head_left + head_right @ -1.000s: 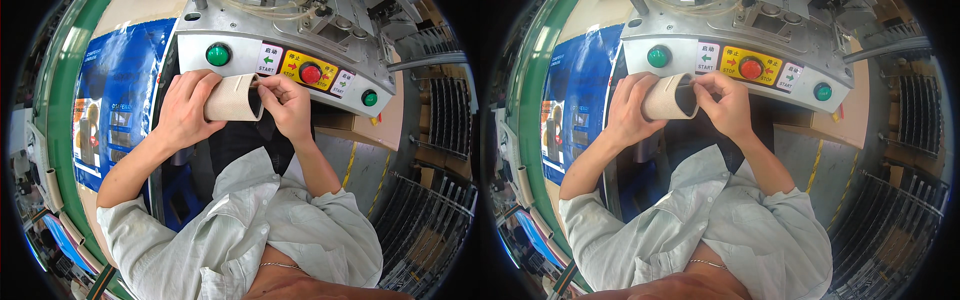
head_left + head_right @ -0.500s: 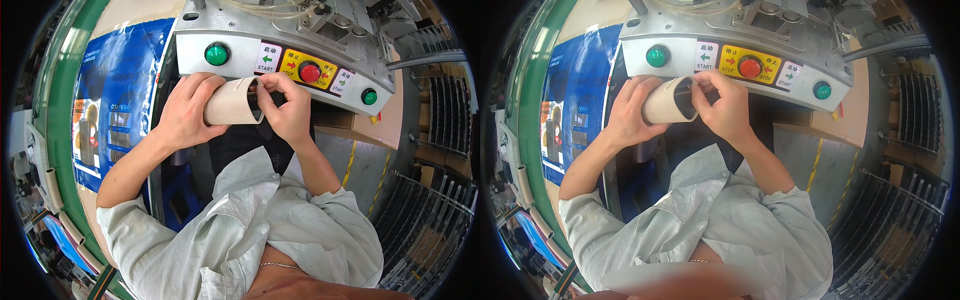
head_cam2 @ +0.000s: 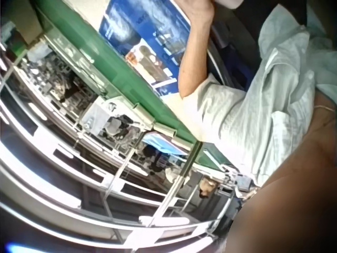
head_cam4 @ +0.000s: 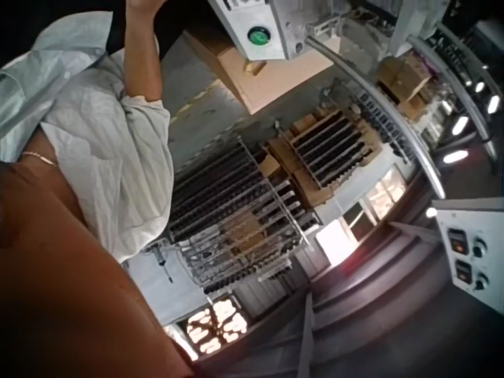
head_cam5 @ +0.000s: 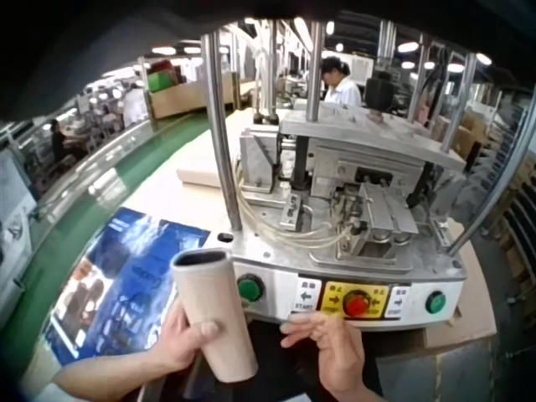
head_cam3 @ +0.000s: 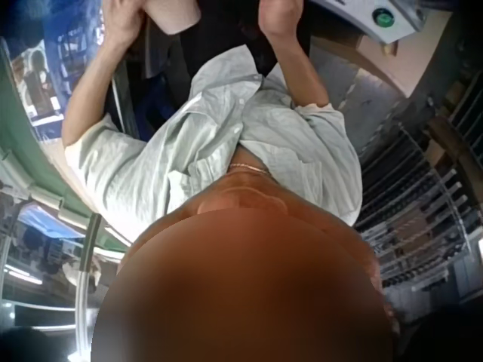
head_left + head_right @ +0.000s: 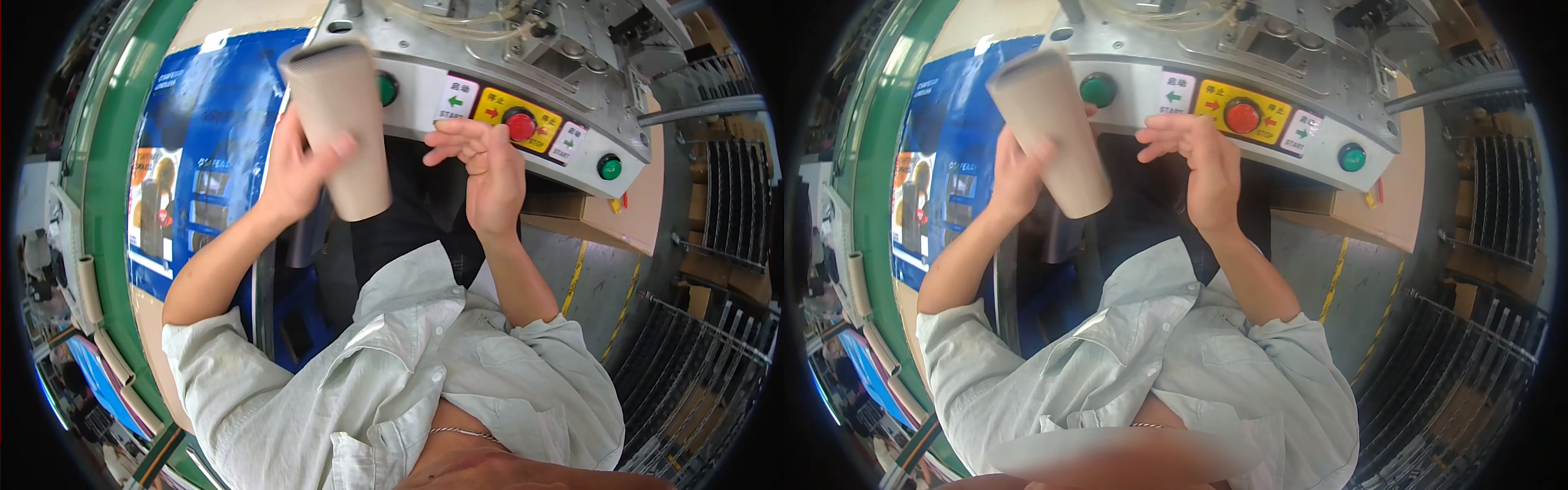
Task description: Apply labels to cylindrical cardboard containers using a specialized labeling machine.
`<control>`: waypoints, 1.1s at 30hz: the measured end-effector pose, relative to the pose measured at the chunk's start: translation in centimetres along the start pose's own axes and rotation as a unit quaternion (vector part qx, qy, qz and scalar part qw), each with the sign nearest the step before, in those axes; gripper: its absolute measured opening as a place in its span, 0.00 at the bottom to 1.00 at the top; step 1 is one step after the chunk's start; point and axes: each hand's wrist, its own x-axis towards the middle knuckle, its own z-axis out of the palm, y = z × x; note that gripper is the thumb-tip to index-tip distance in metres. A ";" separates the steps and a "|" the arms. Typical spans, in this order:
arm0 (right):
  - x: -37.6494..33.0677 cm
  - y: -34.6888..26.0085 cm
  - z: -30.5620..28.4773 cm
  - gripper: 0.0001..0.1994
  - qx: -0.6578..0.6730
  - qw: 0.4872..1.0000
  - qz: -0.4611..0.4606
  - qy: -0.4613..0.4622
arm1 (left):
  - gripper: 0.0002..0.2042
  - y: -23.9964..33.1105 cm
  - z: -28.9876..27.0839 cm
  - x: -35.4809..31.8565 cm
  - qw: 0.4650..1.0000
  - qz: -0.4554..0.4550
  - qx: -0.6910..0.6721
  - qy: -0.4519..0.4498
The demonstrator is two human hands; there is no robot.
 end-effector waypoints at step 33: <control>-0.6 2.5 4.0 0.11 0.066 0.958 0.207 -0.190 | 0.44 3.0 -3.6 3.2 0.782 -0.089 -0.614 0.066</control>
